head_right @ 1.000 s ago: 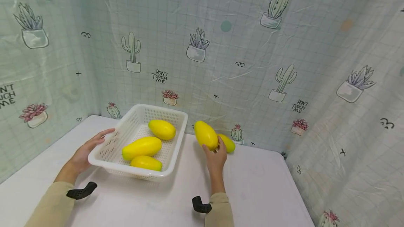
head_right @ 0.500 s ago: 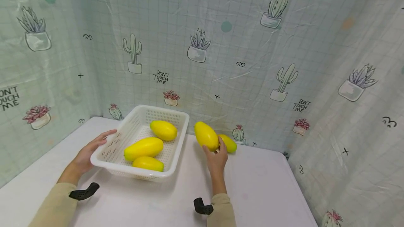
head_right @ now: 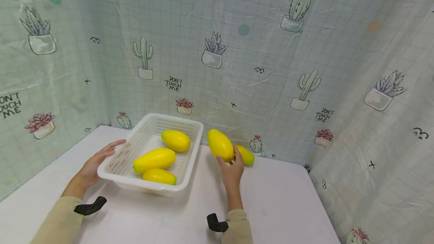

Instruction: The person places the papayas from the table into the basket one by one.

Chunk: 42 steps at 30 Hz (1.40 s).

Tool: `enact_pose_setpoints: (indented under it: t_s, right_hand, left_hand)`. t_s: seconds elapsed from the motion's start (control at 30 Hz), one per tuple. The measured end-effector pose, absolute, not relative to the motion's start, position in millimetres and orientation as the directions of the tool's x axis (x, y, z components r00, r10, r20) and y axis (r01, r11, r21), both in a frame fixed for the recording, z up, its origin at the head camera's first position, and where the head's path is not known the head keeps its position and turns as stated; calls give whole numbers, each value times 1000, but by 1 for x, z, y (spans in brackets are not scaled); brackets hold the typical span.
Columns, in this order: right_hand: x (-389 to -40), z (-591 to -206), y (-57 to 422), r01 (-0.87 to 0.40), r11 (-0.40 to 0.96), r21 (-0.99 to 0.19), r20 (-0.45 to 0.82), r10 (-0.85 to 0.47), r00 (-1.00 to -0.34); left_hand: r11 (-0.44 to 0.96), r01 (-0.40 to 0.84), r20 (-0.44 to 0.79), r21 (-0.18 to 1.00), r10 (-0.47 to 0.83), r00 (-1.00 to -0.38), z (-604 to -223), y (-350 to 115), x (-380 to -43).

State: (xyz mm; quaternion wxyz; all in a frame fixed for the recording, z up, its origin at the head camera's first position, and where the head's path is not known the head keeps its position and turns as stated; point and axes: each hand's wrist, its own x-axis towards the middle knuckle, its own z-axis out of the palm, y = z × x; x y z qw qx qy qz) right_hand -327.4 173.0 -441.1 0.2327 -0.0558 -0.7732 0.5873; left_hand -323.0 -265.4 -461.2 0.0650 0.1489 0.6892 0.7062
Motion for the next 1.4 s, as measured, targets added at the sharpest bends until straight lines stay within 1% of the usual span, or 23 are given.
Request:
enact_pose_setpoints:
  t_s: [0.23,0.47,1.03,1.23,1.4]
  right_hand:
    - [-328,-441,172,-193,309,-931,302,358,-884]
    - [-326,-437,169,-230,263,-937,314,346,-884]
    - [-323,-430,164,-224,260,-939,304,326,-895]
    - [-321,-427,162,-246,267,-932,323,300,-898]
    - [-318,-422,161,-244,242,-939,306,266,-914]
  left_hand:
    - [-59,104,117,993,307,-944,-458,-265,-322]
    - [-71,91,109,993,312,-944,-456,-265,-322]
    - [-120,104,141,987,355,-924,-458,-266,-324]
    - [-79,114,134,990,335,-933,-457,-264,-323]
    - [-51,119,129,992,314,-941,-457,-263,-322]
